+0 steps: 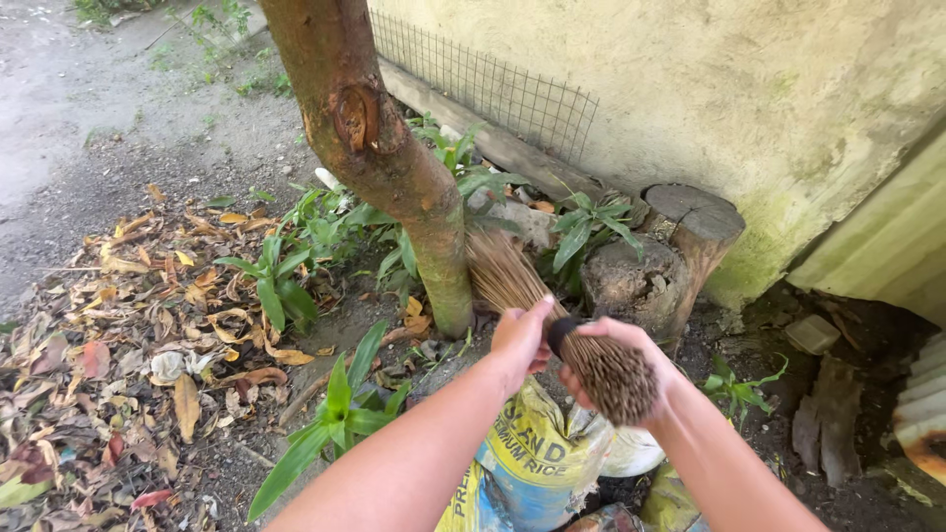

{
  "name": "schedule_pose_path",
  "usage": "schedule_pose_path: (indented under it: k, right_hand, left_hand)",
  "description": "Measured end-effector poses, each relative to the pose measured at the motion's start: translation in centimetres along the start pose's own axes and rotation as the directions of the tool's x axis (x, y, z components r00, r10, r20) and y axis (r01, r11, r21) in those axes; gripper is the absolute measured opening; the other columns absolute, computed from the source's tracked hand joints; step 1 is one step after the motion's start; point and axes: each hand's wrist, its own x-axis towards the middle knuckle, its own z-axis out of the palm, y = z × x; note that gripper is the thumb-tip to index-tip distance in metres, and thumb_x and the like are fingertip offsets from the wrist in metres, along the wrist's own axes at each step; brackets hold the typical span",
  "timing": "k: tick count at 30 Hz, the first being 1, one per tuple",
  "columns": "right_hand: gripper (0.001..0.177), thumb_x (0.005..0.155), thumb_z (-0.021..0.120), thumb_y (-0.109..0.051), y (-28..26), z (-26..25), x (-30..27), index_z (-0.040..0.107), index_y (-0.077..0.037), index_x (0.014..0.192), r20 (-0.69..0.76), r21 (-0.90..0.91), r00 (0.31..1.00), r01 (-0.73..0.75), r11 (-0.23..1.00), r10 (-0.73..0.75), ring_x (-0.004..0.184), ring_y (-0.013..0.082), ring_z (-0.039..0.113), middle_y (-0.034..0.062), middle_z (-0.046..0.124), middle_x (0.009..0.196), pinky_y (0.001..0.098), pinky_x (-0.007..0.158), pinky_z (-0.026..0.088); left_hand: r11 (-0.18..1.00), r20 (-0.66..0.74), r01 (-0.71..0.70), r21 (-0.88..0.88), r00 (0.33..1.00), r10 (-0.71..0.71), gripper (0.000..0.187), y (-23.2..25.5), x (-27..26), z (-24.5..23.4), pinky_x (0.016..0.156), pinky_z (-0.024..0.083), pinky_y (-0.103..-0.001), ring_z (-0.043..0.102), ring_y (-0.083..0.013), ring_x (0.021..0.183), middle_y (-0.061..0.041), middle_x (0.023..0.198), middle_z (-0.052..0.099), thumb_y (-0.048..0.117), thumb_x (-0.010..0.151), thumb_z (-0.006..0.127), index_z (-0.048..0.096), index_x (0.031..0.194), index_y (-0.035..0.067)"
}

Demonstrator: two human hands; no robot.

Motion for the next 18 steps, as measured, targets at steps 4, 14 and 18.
schedule_pose_path:
  k: [4, 14, 18]
  right_hand:
    - [0.036, 0.083, 0.066, -0.037, 4.2, 1.0, 1.0, 0.064, -0.007, 0.103, -0.298, 0.061, 0.945, 0.158, 0.986, -0.133, 0.068, 0.0233, 0.066, 0.0131, 0.068, 0.089, 0.0328, 0.055, 0.060]
    - [0.053, 0.076, 0.068, -0.050, 0.3, -5.4, 8.1, 0.066, -0.004, 0.103, -0.073, -0.449, 0.996, 0.018, 0.894, -0.057, 0.059, 0.0258, 0.065, 0.0128, 0.070, 0.082, 0.0339, 0.048, 0.057]
    - [0.059, 0.077, 0.065, -0.047, -1.7, -6.8, 0.5, 0.062, 0.002, 0.110, -0.139, -0.517, 0.990, -0.060, 0.854, -0.015, 0.061, 0.0238, 0.065, 0.0174, 0.069, 0.081, 0.0332, 0.051, 0.057]
  left_hand:
    - [0.973, 0.355, 0.214, 0.086, 0.906, -0.231, 0.047, -0.5, -0.5, 0.0, 0.070, 0.057, -0.046, 0.067, -0.0258, 0.089, -0.011, 0.101, 0.070, 0.056, 0.091, 0.057, 0.062, 0.108, 0.013]
    - [0.832, -0.188, 0.086, -0.548, 0.957, -0.223, 0.047, -4.4, -0.1, 4.7, 0.079, 0.060, -0.057, 0.067, -0.0306, 0.106, -0.013, 0.115, 0.060, 0.035, 0.088, 0.067, 0.041, 0.122, 0.016]
    - [0.969, 0.157, 0.088, -0.230, 0.986, -0.052, 0.060, -3.9, -2.6, 6.3, 0.082, 0.057, -0.047, 0.066, -0.0286, 0.107, -0.015, 0.120, 0.063, 0.042, 0.083, 0.070, 0.048, 0.129, 0.009]
